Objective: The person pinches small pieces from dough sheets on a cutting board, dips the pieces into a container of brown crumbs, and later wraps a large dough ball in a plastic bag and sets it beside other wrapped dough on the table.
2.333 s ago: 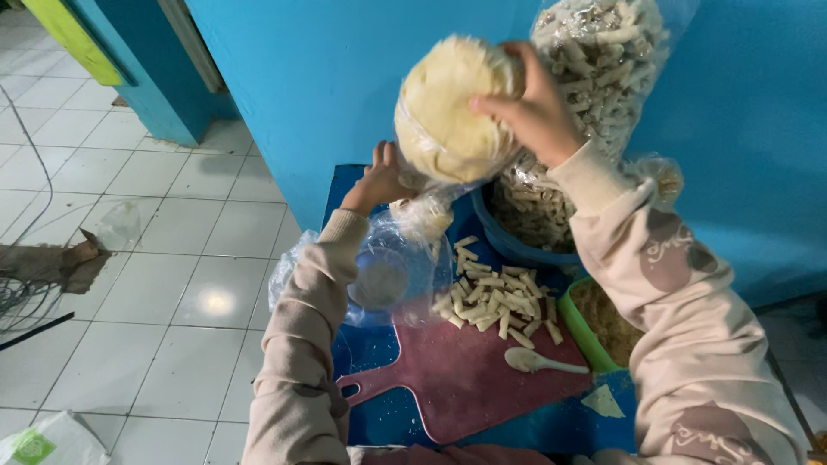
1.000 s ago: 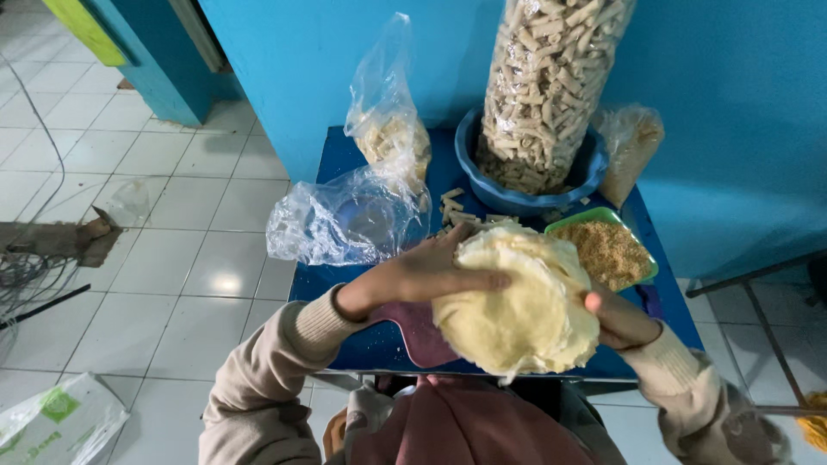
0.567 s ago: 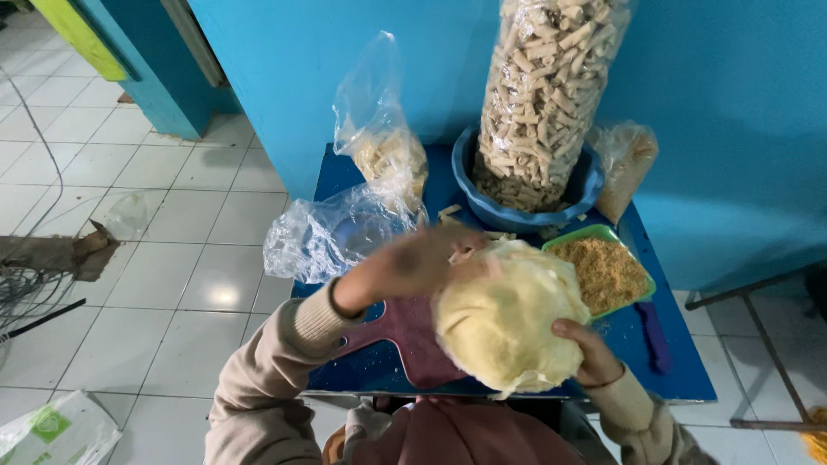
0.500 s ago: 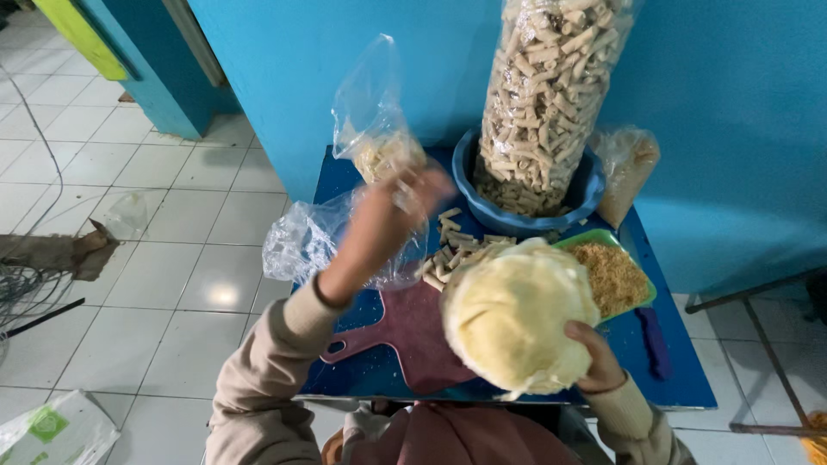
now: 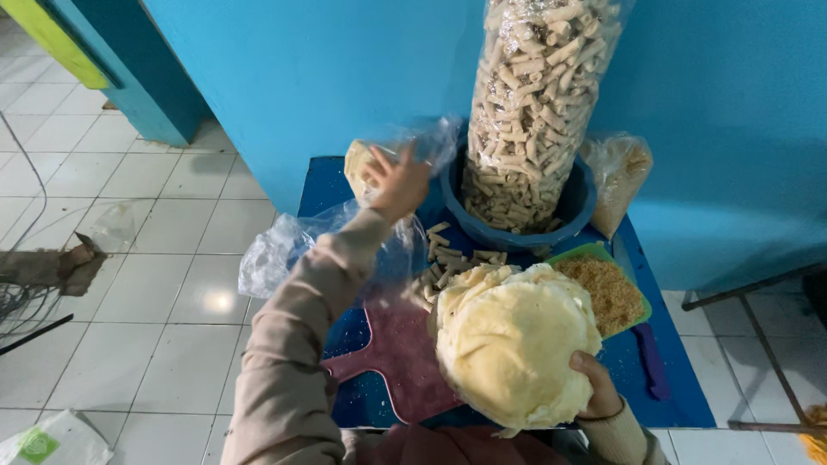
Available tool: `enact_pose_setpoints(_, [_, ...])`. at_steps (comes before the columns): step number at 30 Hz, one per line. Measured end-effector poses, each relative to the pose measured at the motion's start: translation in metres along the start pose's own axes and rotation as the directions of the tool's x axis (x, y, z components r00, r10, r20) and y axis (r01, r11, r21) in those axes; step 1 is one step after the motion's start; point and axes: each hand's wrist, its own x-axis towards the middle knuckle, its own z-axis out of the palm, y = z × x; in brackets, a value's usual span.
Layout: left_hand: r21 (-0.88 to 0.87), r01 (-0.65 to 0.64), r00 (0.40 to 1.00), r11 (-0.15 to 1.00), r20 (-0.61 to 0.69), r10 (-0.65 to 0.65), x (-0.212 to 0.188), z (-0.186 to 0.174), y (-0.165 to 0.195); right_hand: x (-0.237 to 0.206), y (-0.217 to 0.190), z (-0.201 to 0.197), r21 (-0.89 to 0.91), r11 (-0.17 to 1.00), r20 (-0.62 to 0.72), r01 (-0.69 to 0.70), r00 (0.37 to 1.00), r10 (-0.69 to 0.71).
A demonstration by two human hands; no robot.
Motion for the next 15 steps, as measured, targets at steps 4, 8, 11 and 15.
enact_pose_setpoints(4, [0.537,-0.011,1.000,0.844,-0.008,0.019,-0.004,0.028,0.052,-0.004,0.000,0.000,0.016,1.000,-0.069,0.021,0.997,-0.020])
enact_pose_setpoints(8, [0.860,0.067,0.994,0.506,-0.099,0.037,-0.022,0.028,0.079,-0.003,0.001,0.007,0.008,0.997,-0.103,0.071,0.992,-0.070])
enact_pose_setpoints(11, [0.665,-0.322,0.945,0.674,0.179,0.274,-0.040,-0.001,0.063,-0.004,0.000,0.013,-0.004,0.995,-0.141,0.098,0.985,-0.097])
enact_pose_setpoints(15, [-0.029,-0.584,0.679,0.811,0.530,0.508,-0.019,-0.051,0.022,-0.001,-0.003,0.023,-0.014,0.996,-0.165,0.085,0.983,-0.087])
